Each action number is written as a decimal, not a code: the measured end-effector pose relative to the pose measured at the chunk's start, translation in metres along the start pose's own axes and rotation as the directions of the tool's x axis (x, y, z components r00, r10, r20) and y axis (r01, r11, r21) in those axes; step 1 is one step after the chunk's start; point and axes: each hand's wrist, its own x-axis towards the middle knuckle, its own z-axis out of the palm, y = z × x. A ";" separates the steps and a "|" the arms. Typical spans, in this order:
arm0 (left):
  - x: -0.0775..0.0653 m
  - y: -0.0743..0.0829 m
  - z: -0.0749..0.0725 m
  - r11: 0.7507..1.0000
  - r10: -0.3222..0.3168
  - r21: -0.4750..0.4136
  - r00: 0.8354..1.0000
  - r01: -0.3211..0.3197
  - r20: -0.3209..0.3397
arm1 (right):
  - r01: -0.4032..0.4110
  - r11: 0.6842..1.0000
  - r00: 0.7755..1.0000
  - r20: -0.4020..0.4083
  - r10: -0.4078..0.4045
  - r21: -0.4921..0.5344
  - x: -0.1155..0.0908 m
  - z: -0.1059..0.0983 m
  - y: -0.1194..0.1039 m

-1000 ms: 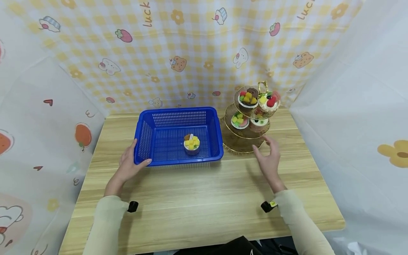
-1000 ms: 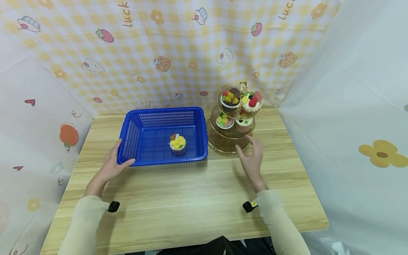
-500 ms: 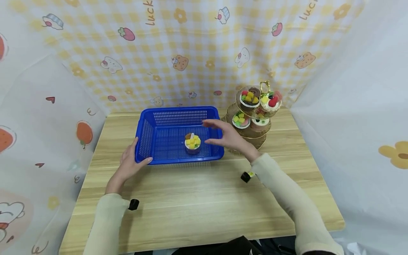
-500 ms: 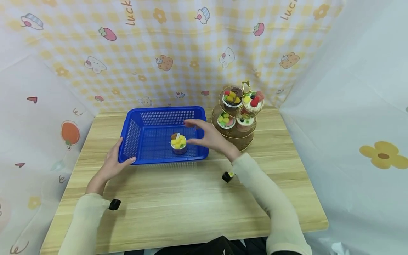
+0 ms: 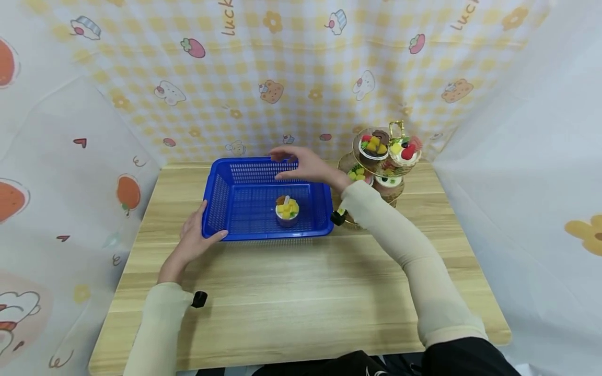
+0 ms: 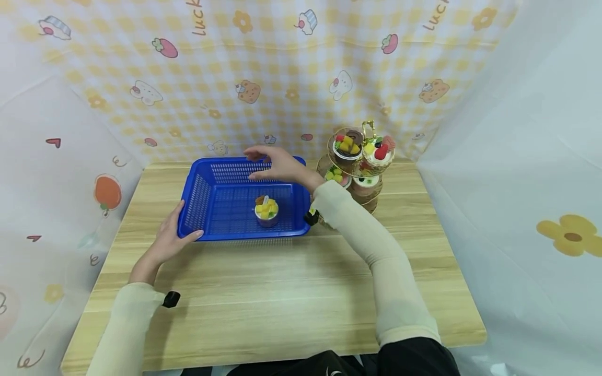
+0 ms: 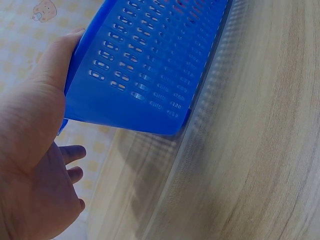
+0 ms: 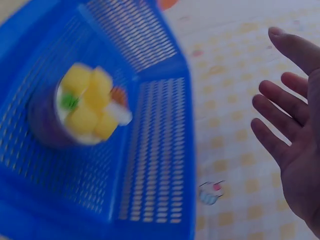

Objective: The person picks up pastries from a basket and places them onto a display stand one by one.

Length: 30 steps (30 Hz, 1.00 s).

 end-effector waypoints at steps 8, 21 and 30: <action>0.000 0.001 0.000 1.000 0.006 -0.001 1.000 -0.006 -0.007 | -0.114 0.988 0.959 0.249 0.136 -0.103 0.013 0.016 0.023; -0.001 0.006 -0.002 1.000 -0.011 -0.017 1.000 0.011 0.004 | -0.059 0.951 0.867 0.457 0.199 -0.304 0.015 0.046 0.040; -0.001 0.004 -0.001 1.000 -0.006 0.011 1.000 0.006 -0.016 | 0.008 0.932 0.821 0.534 0.201 -0.364 0.023 0.055 0.035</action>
